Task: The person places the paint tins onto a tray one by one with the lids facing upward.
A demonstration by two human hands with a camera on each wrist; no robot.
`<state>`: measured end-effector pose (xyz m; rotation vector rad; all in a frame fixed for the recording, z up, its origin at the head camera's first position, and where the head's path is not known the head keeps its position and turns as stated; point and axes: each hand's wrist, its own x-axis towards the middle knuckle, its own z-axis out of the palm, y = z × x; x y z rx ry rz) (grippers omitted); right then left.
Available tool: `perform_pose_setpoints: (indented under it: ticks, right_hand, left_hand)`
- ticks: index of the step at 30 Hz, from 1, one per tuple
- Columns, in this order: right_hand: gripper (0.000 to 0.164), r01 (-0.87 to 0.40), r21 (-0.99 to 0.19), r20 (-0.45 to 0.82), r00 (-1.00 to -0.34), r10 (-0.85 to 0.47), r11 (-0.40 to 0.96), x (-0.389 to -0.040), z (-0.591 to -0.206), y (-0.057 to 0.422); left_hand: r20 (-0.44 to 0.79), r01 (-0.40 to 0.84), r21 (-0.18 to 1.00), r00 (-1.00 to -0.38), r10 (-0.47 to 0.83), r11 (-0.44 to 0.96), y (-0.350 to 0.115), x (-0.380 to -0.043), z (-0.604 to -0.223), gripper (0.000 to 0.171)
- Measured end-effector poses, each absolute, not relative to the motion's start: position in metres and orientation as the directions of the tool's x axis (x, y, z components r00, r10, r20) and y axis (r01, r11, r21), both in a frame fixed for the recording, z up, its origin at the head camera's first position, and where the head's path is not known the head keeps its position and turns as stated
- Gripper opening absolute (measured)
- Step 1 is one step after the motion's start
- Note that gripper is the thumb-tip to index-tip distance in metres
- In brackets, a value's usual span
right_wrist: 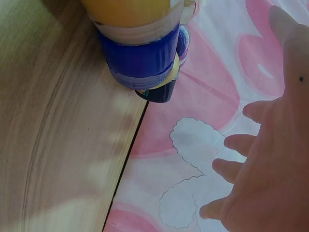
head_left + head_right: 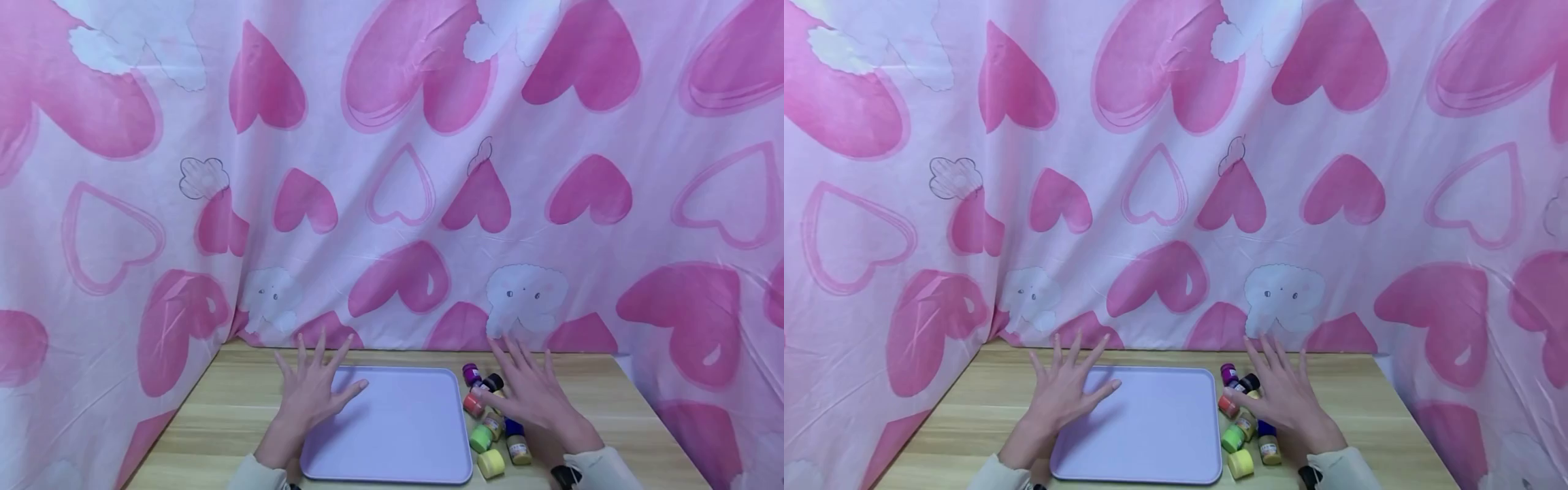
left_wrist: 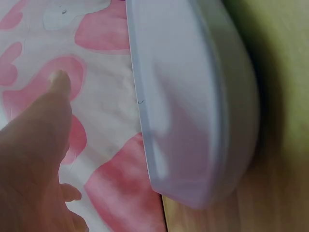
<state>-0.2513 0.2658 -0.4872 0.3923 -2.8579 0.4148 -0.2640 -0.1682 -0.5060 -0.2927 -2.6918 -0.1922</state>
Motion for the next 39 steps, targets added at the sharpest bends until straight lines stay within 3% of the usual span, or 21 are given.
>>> perform_pose_setpoints:
  ticks: [8, 20, 30, 39]
  right_hand:
    - [0.105, -0.319, -0.252, 0.268, -0.93, -0.251, 0.913, -0.253, -0.491, 0.266]
    - [0.058, -0.291, -0.297, 0.203, -0.95, -0.238, 0.909, -0.27, -0.493, 0.256]
    - [0.045, -0.262, -0.382, 0.102, -0.965, -0.241, 0.886, -0.289, -0.507, 0.247]
    - [0.039, -0.273, -0.374, 0.073, -0.962, -0.265, 0.887, -0.3, -0.507, 0.241]
  left_hand:
    - [0.439, 0.266, 0.166, -0.882, 0.171, 0.95, -0.173, -0.263, -0.512, 0.083]
    - [0.423, 0.259, 0.317, -0.899, 0.108, 0.912, -0.194, -0.261, -0.529, 0.083]
    - [0.304, 0.179, 0.444, -0.952, 0.041, 0.878, -0.198, -0.253, -0.541, 0.048]
    - [0.283, 0.211, 0.537, -0.957, 0.062, 0.816, -0.207, -0.258, -0.535, 0.038]
